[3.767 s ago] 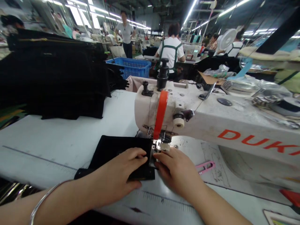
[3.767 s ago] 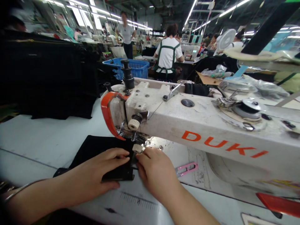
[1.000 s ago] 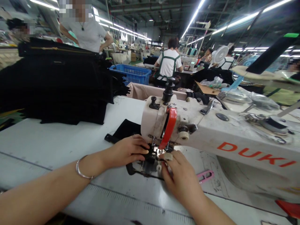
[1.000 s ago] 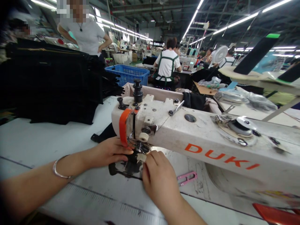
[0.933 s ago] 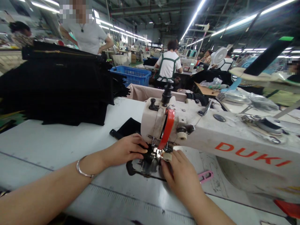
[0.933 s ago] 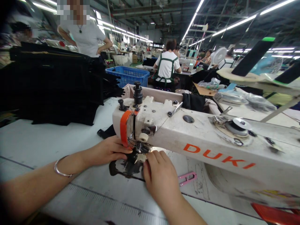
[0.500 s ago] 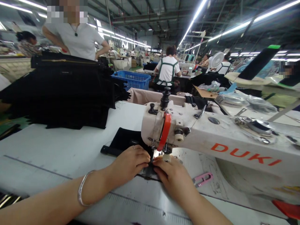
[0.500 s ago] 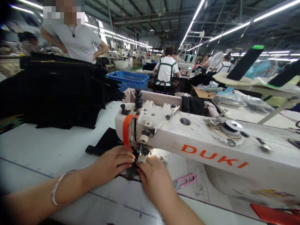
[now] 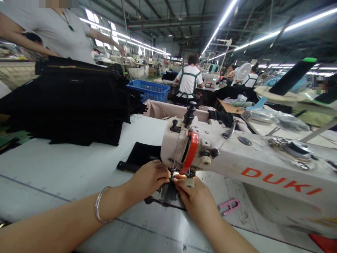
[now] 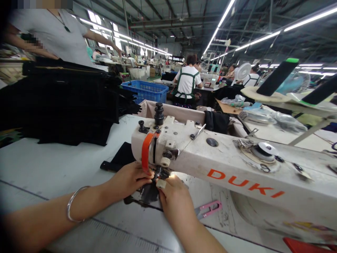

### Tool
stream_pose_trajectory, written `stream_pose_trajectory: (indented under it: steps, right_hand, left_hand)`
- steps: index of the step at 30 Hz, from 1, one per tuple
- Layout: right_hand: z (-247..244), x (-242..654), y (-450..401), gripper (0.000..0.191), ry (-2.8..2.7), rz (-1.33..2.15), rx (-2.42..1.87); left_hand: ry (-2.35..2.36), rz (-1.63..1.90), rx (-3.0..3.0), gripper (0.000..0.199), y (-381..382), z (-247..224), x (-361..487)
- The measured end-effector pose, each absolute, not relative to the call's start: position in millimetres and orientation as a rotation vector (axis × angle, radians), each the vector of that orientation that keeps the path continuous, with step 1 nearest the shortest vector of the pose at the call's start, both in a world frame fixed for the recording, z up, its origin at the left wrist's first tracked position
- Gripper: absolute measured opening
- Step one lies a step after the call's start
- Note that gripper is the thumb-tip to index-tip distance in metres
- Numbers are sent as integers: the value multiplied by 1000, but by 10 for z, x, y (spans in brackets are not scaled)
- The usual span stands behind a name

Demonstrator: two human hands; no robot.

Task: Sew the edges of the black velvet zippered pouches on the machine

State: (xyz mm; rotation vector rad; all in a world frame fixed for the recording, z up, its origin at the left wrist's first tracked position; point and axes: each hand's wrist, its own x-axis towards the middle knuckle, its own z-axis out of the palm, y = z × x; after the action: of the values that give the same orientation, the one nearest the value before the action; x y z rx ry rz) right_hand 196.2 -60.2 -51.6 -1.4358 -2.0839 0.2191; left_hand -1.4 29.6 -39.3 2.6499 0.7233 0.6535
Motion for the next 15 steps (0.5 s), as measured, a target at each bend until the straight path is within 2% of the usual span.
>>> stream_pose_trajectory:
  steps: [9, 15]
  right_hand:
    - [-570, 1958, -582, 19, -2067, 199, -1478]
    - [-527, 1921, -593, 24, -2048, 213, -1494]
  left_hand:
    - [733, 707, 2605, 6, 349, -445, 0]
    - [728, 722, 2541, 6, 359, -481, 7]
